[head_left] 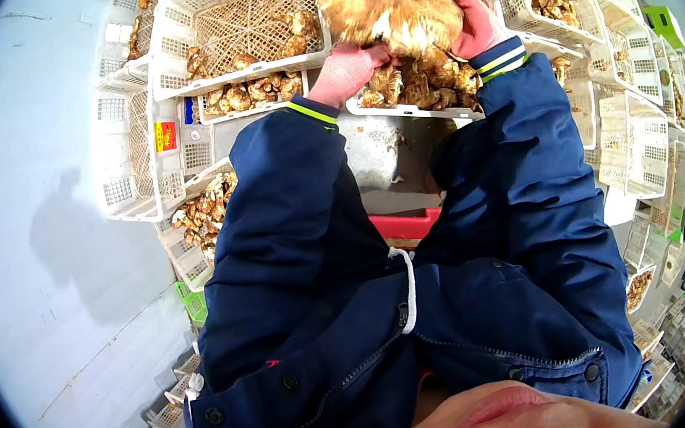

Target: The person sorts mushrooms by hand from various plastic crates, picking them up to check them and moving them between containers.

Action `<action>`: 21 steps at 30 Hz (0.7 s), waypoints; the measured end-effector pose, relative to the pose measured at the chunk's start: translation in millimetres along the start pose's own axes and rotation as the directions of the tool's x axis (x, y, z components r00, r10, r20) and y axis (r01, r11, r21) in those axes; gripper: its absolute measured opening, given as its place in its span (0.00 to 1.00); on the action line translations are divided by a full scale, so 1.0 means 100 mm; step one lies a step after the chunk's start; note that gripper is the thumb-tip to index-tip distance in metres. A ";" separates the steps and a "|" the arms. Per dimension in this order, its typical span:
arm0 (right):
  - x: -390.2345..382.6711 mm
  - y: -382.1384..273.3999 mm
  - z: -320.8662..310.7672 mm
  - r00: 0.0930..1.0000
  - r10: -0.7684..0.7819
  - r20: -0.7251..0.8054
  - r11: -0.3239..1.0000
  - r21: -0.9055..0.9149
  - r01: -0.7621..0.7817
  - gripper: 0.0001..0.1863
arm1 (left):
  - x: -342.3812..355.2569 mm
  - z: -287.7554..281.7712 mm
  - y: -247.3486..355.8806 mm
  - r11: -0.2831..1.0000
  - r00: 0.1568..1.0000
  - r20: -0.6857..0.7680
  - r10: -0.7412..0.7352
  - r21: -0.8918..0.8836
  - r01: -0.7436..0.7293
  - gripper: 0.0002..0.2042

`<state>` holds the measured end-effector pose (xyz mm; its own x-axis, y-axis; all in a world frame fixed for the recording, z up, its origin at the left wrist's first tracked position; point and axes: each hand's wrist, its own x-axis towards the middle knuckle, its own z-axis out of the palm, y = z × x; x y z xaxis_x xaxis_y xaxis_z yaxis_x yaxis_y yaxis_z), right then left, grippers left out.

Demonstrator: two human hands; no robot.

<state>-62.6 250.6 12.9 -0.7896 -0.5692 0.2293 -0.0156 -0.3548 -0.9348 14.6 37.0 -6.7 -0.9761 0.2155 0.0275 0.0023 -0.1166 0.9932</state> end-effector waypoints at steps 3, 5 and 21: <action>0.13 0.08 -0.15 0.892 0.450 -0.054 0.730 0.597 -0.332 0.28 | 0.02 0.06 0.21 0.892 0.924 -0.007 -0.382 -0.265 0.367 0.14; 0.13 0.17 -0.23 0.802 0.571 -0.176 0.725 0.567 -0.392 0.30 | 0.02 -0.01 0.22 0.801 0.883 -0.006 -0.470 -0.423 0.423 0.17; 0.07 0.30 0.50 0.769 0.639 0.013 0.721 0.339 -0.604 0.22 | -0.05 -0.06 0.34 0.724 0.876 0.043 -0.480 -0.545 0.424 0.20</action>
<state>-38.0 198.9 0.2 -0.6095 -0.6741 -0.4172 0.6737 -0.1631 -0.7208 18.4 25.9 26.6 -0.8469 0.2865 -0.4479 -0.5301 -0.5211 0.6690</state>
